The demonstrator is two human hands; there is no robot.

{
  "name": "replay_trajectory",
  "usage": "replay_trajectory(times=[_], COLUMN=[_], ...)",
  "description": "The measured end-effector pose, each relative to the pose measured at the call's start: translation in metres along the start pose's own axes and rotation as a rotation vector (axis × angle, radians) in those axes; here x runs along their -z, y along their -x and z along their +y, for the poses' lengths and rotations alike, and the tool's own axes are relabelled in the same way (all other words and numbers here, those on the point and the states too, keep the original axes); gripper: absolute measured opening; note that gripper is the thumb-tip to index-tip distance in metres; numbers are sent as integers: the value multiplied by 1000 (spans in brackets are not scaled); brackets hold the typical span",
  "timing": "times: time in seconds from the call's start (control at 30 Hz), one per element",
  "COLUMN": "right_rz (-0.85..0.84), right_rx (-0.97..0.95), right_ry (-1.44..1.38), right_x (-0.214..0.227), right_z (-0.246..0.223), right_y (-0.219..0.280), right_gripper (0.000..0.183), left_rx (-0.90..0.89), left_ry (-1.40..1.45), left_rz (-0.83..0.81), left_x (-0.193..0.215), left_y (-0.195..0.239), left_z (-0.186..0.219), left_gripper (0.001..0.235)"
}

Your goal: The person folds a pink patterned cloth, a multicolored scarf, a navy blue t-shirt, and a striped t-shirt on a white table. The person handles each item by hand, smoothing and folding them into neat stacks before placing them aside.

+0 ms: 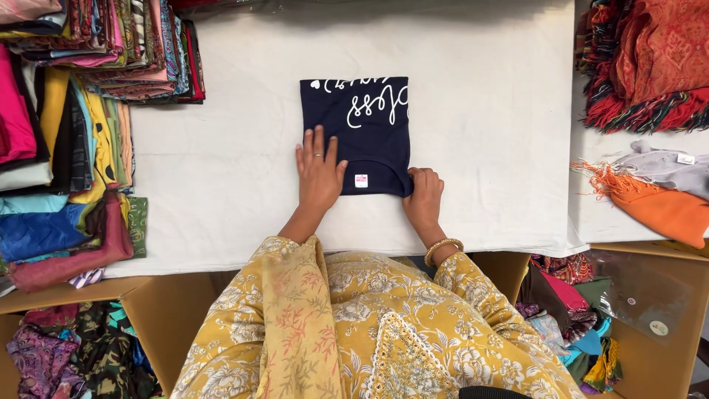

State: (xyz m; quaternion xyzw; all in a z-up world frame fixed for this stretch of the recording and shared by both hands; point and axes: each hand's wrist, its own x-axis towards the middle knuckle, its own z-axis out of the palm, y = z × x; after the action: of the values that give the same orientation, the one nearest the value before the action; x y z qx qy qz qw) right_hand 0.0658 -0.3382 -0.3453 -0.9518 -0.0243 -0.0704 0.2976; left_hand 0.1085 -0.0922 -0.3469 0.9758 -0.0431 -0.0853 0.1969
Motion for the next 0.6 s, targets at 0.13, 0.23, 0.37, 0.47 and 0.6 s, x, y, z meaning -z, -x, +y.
replay_trajectory(times=[0.13,0.23,0.37,0.47,0.6], right_rz=[18,-1,-40,-119,-115], right_rx=[113,-10,-107,-137,-164], right_ry=[28,-20,-39,45,16], right_x=[10,6,-2,9,28], right_z=[-4,-5,-6,-11,-8], right_y=[2,2,11,19,25], right_gripper=[41,38,26,25,19], left_rx=[-470,-360,-160,-119,-201], left_ry=[150,39,-101,-128,-109], left_rz=[-135,-316,-403,-477,-431], left_x=[7,-9,15,31,19], left_y=[-21,-47,-84,-96,-90], left_z=[38,75,88,90,77], left_gripper=[56,63,59,66,73])
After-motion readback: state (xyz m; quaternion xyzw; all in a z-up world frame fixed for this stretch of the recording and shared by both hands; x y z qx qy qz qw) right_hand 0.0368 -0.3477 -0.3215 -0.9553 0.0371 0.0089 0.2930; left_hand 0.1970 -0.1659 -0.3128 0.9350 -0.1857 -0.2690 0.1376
